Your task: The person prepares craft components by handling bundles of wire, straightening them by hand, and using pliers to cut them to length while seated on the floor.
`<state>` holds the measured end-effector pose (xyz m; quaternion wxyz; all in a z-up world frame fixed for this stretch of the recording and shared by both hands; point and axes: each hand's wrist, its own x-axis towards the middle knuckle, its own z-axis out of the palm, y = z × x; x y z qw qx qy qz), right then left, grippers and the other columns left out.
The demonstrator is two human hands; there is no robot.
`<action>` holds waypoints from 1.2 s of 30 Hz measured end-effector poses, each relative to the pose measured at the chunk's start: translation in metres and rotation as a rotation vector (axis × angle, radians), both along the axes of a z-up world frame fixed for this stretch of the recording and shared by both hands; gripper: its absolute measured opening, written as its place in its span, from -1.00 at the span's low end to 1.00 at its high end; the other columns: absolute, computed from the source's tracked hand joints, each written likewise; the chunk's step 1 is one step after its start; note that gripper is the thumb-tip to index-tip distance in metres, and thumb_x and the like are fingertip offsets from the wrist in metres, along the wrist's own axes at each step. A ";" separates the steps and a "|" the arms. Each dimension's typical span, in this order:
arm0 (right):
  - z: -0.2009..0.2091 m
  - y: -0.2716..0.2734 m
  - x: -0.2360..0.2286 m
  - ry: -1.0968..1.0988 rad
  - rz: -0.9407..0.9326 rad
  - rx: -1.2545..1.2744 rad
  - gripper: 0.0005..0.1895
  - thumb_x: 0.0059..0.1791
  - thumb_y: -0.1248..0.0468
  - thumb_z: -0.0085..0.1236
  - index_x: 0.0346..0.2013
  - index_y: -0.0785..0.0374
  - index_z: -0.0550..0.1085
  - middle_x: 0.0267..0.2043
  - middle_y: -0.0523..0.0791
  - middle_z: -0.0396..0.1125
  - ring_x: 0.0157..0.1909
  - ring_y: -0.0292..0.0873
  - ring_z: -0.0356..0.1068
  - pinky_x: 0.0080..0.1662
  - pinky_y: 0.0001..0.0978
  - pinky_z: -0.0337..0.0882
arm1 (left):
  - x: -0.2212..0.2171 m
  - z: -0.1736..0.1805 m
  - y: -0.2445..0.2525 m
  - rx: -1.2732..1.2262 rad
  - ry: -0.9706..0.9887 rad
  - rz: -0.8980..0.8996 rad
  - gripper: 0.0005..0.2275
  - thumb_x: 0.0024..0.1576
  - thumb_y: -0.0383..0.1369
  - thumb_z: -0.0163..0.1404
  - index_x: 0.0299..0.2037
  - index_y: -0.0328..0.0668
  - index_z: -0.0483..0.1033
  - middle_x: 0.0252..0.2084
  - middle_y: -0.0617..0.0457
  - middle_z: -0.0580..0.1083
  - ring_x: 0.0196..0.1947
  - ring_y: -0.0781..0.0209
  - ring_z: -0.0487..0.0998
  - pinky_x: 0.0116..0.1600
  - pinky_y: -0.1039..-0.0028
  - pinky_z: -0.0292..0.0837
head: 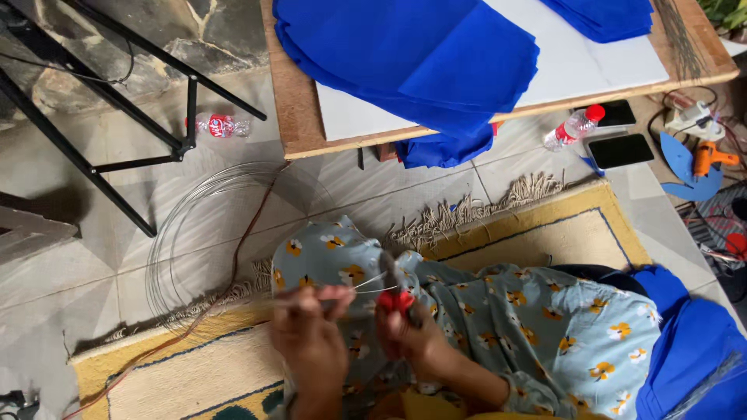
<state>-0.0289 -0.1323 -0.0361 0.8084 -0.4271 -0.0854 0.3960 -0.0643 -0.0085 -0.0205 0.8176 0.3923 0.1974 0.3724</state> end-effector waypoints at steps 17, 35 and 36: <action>0.004 -0.009 -0.018 0.142 0.081 0.085 -0.59 -0.14 -0.07 0.00 -0.58 0.15 0.14 -0.68 -0.24 -0.08 -0.70 -0.36 -0.14 -0.63 -0.52 -0.11 | -0.001 0.017 0.005 0.122 0.084 0.013 -0.88 0.05 -0.42 -0.07 -0.32 -0.32 0.34 -0.49 -0.14 0.44 -0.52 0.04 0.53 -0.40 0.36 0.57; -0.016 -0.017 -0.019 0.259 0.056 0.299 -0.59 -0.16 0.01 0.09 -0.53 0.23 0.15 -0.64 -0.19 -0.06 -0.70 -0.35 -0.13 -0.63 -0.52 -0.06 | -0.002 0.032 -0.009 0.318 0.144 0.019 -0.86 0.05 -0.39 -0.09 -0.33 -0.34 0.32 -0.54 -0.14 0.41 -0.61 0.01 0.52 -0.48 0.41 0.56; -0.026 -0.017 -0.019 0.248 0.006 0.336 -0.62 -0.15 0.06 0.09 -0.47 0.25 0.17 -0.62 -0.15 0.02 -0.71 -0.30 -0.04 -0.68 -0.47 0.01 | -0.002 0.026 -0.015 0.302 0.113 0.091 -0.86 0.05 -0.39 -0.09 -0.32 -0.32 0.29 -0.54 -0.13 0.40 -0.60 0.00 0.52 -0.47 0.43 0.55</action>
